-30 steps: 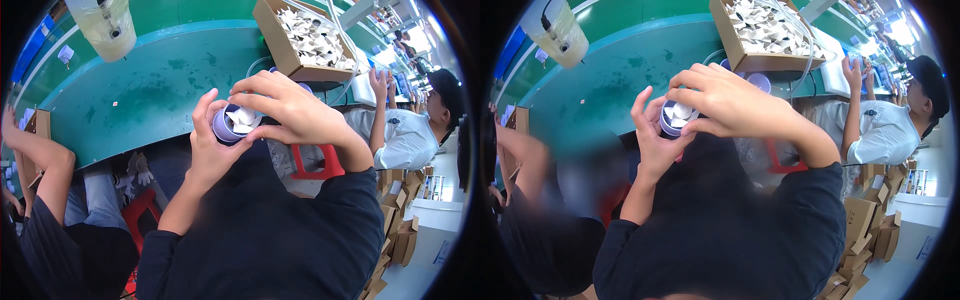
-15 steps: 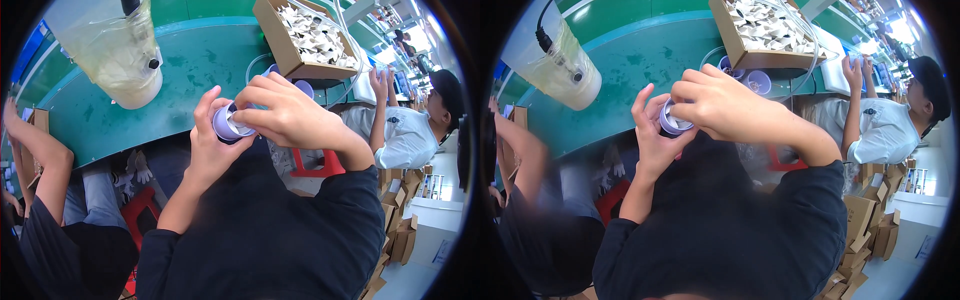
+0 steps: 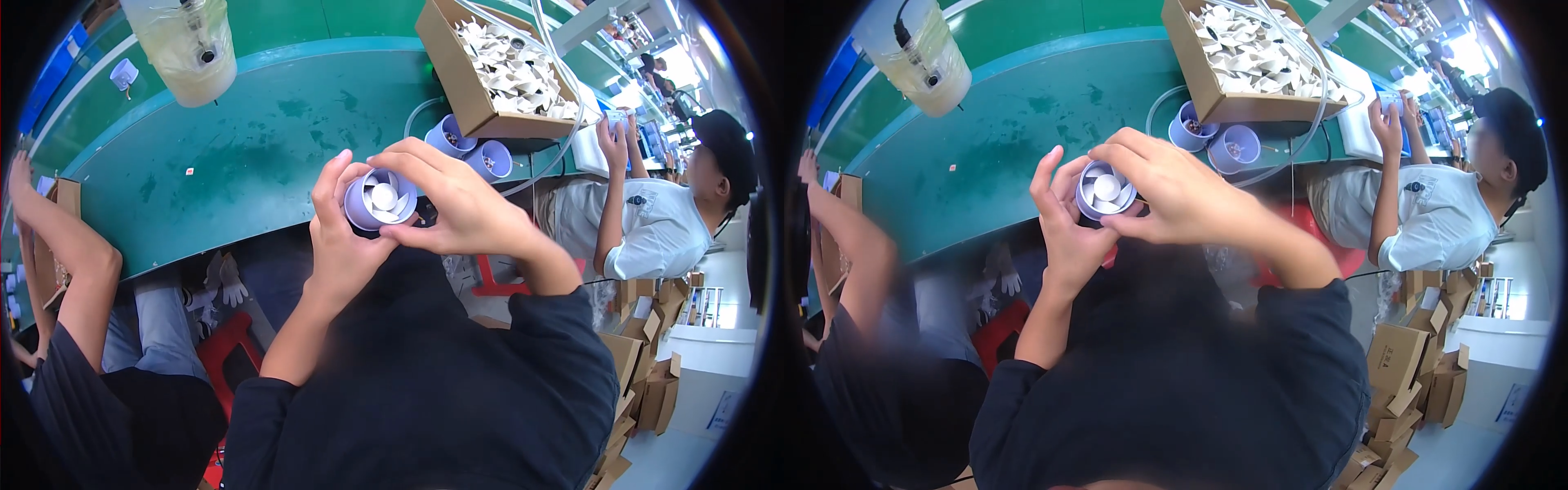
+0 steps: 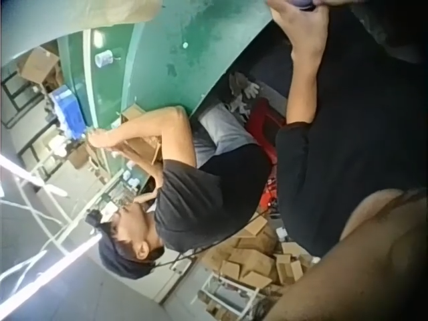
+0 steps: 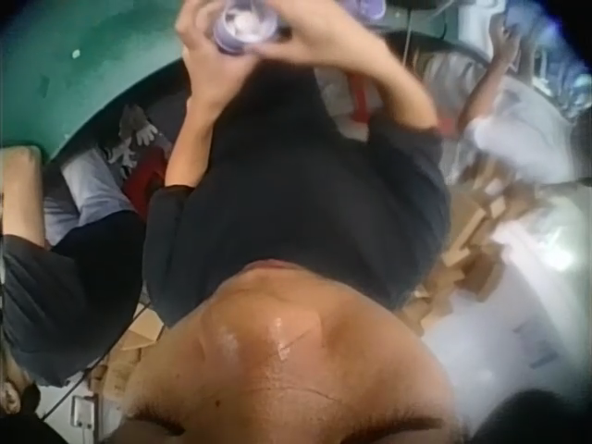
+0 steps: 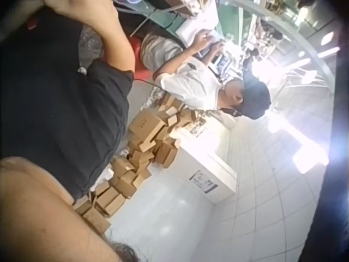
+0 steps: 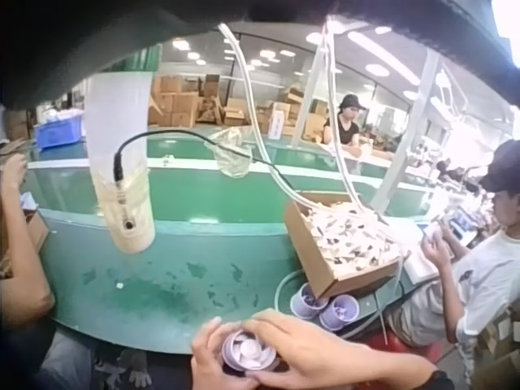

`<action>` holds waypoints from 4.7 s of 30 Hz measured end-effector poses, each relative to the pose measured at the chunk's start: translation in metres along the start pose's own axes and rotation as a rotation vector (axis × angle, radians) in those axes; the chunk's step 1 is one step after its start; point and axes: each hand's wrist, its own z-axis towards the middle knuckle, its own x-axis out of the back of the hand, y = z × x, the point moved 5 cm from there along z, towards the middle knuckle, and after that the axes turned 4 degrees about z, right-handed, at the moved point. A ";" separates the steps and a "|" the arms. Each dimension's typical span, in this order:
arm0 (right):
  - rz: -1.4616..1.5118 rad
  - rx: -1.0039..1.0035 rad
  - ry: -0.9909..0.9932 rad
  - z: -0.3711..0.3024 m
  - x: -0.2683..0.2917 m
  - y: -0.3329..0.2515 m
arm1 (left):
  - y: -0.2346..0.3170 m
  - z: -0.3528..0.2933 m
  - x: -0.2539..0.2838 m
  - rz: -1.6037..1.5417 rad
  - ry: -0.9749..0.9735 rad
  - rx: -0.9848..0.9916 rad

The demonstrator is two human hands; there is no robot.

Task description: The person assembles small electronic components by hand, inserting internal parts into cylindrical housings.

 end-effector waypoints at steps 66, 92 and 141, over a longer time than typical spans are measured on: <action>-0.109 -0.283 0.375 0.082 -0.020 0.088 | -0.093 -0.111 0.059 0.549 -0.421 0.556; 0.919 0.304 0.028 0.171 -0.032 0.011 | 0.000 -0.010 0.097 0.233 0.345 0.198; 1.387 0.292 -0.019 0.101 -0.031 -0.022 | 0.033 0.005 0.086 0.443 0.371 -0.378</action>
